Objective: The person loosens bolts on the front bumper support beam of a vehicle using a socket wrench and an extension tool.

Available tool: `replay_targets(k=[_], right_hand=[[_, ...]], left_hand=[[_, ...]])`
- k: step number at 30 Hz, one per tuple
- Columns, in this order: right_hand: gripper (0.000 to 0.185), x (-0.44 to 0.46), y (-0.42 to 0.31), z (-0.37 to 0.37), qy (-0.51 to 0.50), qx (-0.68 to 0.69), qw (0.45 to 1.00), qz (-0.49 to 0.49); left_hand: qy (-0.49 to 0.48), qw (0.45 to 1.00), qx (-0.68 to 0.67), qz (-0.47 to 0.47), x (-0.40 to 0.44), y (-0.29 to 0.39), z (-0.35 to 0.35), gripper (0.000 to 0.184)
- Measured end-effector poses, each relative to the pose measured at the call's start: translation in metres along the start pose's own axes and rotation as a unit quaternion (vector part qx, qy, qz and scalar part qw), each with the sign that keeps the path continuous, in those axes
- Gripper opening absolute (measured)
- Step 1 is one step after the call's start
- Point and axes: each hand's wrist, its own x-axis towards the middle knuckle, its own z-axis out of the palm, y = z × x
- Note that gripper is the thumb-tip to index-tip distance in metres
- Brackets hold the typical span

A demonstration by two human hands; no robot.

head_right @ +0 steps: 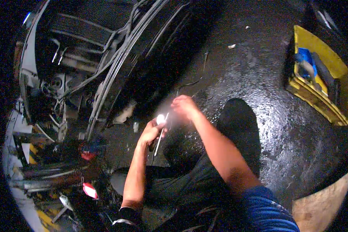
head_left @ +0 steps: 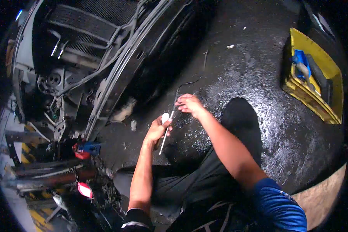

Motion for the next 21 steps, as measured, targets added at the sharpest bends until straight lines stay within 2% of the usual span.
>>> replay_targets(k=[4,5,6,9,21], right_hand=[[0.015,0.006,0.011,-0.005,-0.002,0.042,0.999,-0.004],[0.016,0.007,0.011,-0.007,0.000,0.000,1.000,0.009],[0.016,0.006,0.013,-0.008,-0.014,0.038,0.999,-0.010],[0.016,-0.001,0.002,0.000,0.017,-0.025,0.999,0.012],[0.015,-0.005,-0.014,0.000,0.046,-0.024,0.999,0.013]], left_hand=[[0.003,1.000,-0.002,-0.008,0.002,-0.002,-0.001,0.021],[0.004,1.000,-0.002,-0.009,0.001,-0.002,-0.001,0.021],[0.005,1.000,0.005,-0.002,0.001,-0.002,-0.001,0.021],[0.003,1.000,0.010,-0.001,0.003,-0.004,-0.003,0.019],[-0.017,0.999,0.047,0.004,0.015,-0.004,0.000,0.019]])
